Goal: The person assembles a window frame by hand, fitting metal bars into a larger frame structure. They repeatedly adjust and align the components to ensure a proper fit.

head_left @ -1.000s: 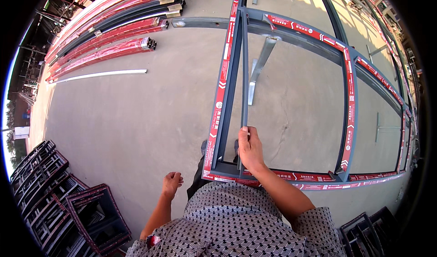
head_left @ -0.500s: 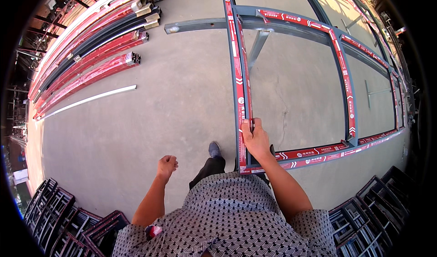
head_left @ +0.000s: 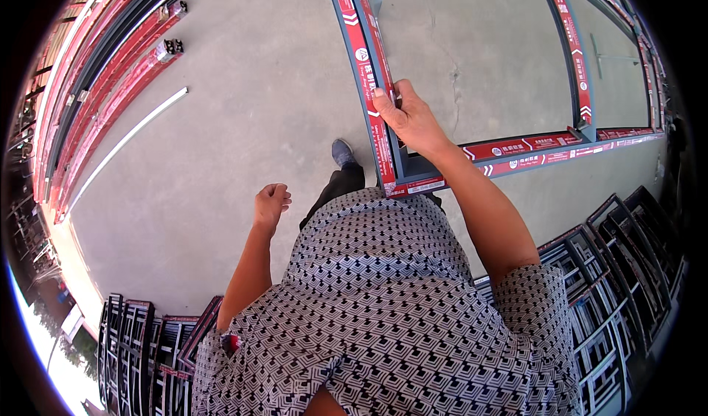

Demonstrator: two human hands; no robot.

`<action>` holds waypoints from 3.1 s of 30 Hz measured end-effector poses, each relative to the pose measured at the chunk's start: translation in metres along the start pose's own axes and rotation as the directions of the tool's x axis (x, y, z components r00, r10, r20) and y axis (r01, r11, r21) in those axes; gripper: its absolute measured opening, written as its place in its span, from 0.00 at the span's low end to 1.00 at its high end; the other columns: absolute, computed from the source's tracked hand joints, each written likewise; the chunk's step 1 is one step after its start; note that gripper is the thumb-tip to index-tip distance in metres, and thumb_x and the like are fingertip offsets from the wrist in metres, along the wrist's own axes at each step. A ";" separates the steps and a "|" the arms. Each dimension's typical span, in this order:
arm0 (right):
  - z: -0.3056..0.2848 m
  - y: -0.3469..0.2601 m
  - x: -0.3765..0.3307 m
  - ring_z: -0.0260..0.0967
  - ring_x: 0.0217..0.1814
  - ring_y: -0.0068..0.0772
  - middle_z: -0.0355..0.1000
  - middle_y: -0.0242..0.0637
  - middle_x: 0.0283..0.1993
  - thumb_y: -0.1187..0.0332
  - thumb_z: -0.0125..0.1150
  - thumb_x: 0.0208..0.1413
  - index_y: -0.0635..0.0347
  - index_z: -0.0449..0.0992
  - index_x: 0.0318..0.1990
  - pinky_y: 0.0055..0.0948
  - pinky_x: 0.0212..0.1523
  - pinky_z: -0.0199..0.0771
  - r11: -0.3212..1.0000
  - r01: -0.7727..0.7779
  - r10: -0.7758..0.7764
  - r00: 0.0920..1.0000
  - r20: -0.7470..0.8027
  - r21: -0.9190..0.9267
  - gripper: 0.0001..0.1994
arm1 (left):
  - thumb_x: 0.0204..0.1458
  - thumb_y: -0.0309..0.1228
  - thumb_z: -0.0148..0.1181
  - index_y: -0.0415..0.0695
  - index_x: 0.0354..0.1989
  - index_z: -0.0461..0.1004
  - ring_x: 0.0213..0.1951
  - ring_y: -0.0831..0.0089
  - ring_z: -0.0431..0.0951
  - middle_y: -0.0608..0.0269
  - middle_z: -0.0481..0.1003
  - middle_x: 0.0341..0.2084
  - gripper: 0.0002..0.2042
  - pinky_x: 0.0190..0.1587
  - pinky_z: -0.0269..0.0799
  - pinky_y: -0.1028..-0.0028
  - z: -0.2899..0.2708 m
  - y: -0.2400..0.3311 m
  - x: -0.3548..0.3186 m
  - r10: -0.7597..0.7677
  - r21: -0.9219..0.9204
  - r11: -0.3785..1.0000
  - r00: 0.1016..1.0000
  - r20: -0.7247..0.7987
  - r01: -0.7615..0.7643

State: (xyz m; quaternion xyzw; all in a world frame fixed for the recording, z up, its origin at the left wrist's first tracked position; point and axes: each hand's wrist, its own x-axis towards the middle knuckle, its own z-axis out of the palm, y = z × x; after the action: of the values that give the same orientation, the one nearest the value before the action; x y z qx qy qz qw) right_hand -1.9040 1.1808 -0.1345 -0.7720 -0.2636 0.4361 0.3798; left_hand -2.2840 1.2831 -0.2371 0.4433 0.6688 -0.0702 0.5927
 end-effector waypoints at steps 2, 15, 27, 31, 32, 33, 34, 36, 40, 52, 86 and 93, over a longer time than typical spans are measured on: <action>0.001 0.001 0.001 0.84 0.45 0.60 0.81 0.62 0.41 0.29 0.53 0.68 0.64 0.63 0.50 0.48 0.49 0.82 0.999 0.026 -0.026 1.000 -0.011 -0.020 0.38 | 0.66 0.41 0.62 0.39 0.50 0.82 0.40 0.73 0.83 0.61 0.83 0.38 0.17 0.44 0.80 0.71 0.002 0.014 0.001 0.036 0.021 0.999 0.999 0.005 -0.036; -0.001 -0.002 0.003 0.83 0.39 0.68 0.80 0.65 0.35 0.33 0.48 0.72 0.68 0.63 0.51 0.54 0.43 0.83 0.994 0.065 -0.064 0.998 0.011 -0.082 0.36 | 0.69 0.52 0.62 0.32 0.63 0.75 0.50 0.67 0.83 0.53 0.81 0.50 0.31 0.55 0.81 0.67 0.085 0.241 -0.018 0.508 -0.030 0.861 0.859 0.068 -0.507; -0.005 -0.002 0.003 0.81 0.36 0.72 0.78 0.65 0.30 0.43 0.51 0.75 0.68 0.62 0.49 0.57 0.36 0.80 0.989 0.146 -0.143 0.985 0.098 -0.028 0.29 | 0.60 0.45 0.66 0.31 0.64 0.63 0.55 0.44 0.80 0.40 0.67 0.59 0.34 0.62 0.79 0.55 0.166 0.349 -0.020 0.527 0.193 0.838 0.848 -0.049 -0.510; -0.007 -0.005 0.004 0.80 0.33 0.74 0.78 0.65 0.28 0.44 0.51 0.75 0.69 0.63 0.49 0.60 0.35 0.80 0.976 0.180 -0.169 0.981 0.095 -0.123 0.28 | 0.62 0.44 0.66 0.30 0.60 0.64 0.56 0.51 0.76 0.41 0.66 0.56 0.31 0.64 0.76 0.57 0.168 0.352 -0.029 0.538 0.129 0.839 0.841 -0.052 -0.529; -0.006 -0.004 0.004 0.79 0.33 0.74 0.78 0.65 0.28 0.44 0.51 0.75 0.68 0.63 0.49 0.60 0.35 0.80 0.973 0.170 -0.158 0.984 0.082 -0.158 0.28 | 0.63 0.44 0.66 0.30 0.60 0.65 0.56 0.51 0.75 0.41 0.66 0.56 0.30 0.64 0.76 0.57 0.172 0.351 -0.028 0.559 0.112 0.827 0.827 -0.057 -0.551; -0.005 -0.003 0.004 0.79 0.33 0.74 0.78 0.65 0.28 0.44 0.51 0.75 0.68 0.63 0.48 0.60 0.35 0.80 0.967 0.165 -0.153 0.985 0.073 -0.195 0.28 | 0.63 0.44 0.65 0.31 0.60 0.65 0.56 0.51 0.75 0.42 0.66 0.57 0.30 0.63 0.76 0.57 0.174 0.347 -0.023 0.579 0.093 0.815 0.812 -0.070 -0.573; -0.004 -0.003 0.004 0.79 0.32 0.74 0.78 0.65 0.28 0.44 0.51 0.75 0.68 0.63 0.48 0.61 0.35 0.80 0.960 0.159 -0.148 0.987 0.063 -0.231 0.28 | 0.63 0.44 0.65 0.32 0.60 0.65 0.56 0.52 0.75 0.42 0.65 0.57 0.29 0.63 0.76 0.57 0.176 0.345 -0.019 0.599 0.074 0.801 0.797 -0.082 -0.594; -0.004 -0.003 0.003 0.79 0.32 0.74 0.78 0.65 0.28 0.44 0.52 0.75 0.68 0.63 0.48 0.62 0.35 0.80 0.959 0.164 -0.152 0.986 0.068 -0.232 0.28 | 0.64 0.41 0.65 0.33 0.61 0.64 0.57 0.50 0.74 0.42 0.64 0.58 0.27 0.63 0.75 0.57 0.174 0.344 -0.020 0.593 0.029 0.805 0.803 -0.066 -0.592; -0.001 -0.001 0.005 0.79 0.33 0.74 0.78 0.64 0.28 0.44 0.52 0.75 0.67 0.63 0.49 0.63 0.35 0.79 0.961 0.163 -0.152 0.986 0.067 -0.222 0.28 | 0.65 0.38 0.64 0.33 0.62 0.63 0.56 0.47 0.75 0.41 0.62 0.60 0.26 0.63 0.76 0.57 0.175 0.342 -0.018 0.593 0.012 0.805 0.802 -0.075 -0.594; -0.002 0.003 0.006 0.79 0.36 0.77 0.78 0.66 0.30 0.45 0.51 0.76 0.65 0.63 0.50 0.63 0.37 0.78 0.974 0.171 -0.171 0.985 0.013 -0.150 0.26 | 0.63 0.40 0.65 0.34 0.59 0.64 0.54 0.42 0.79 0.42 0.65 0.58 0.26 0.61 0.77 0.53 0.180 0.341 -0.009 0.629 0.077 0.777 0.771 -0.097 -0.624; 0.006 -0.004 -0.013 0.88 0.35 0.44 0.86 0.52 0.43 0.27 0.42 0.72 0.54 0.74 0.61 0.35 0.38 0.87 0.966 -0.087 0.045 0.984 -0.172 -0.244 0.38 | 0.76 0.49 0.45 0.45 0.47 0.82 0.46 0.56 0.80 0.59 0.81 0.40 0.22 0.56 0.71 0.57 0.145 0.418 0.043 0.201 -0.008 -0.794 -0.275 0.940 -0.608; 0.001 0.007 -0.014 0.88 0.40 0.42 0.86 0.50 0.47 0.24 0.42 0.69 0.51 0.74 0.68 0.37 0.42 0.87 0.962 -0.121 0.078 0.981 -0.176 -0.243 0.42 | 0.69 0.60 0.53 0.42 0.54 0.79 0.50 0.51 0.79 0.54 0.80 0.46 0.30 0.57 0.72 0.55 0.155 0.427 0.037 0.003 -0.104 -0.789 -0.173 0.985 -0.605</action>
State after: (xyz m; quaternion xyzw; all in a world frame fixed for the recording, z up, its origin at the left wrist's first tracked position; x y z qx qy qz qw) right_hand -1.9115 1.1668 -0.1335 -0.8599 -0.2454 0.3522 0.2763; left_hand -1.8783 1.4608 -0.1292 0.9205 -0.3705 -0.1014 0.0714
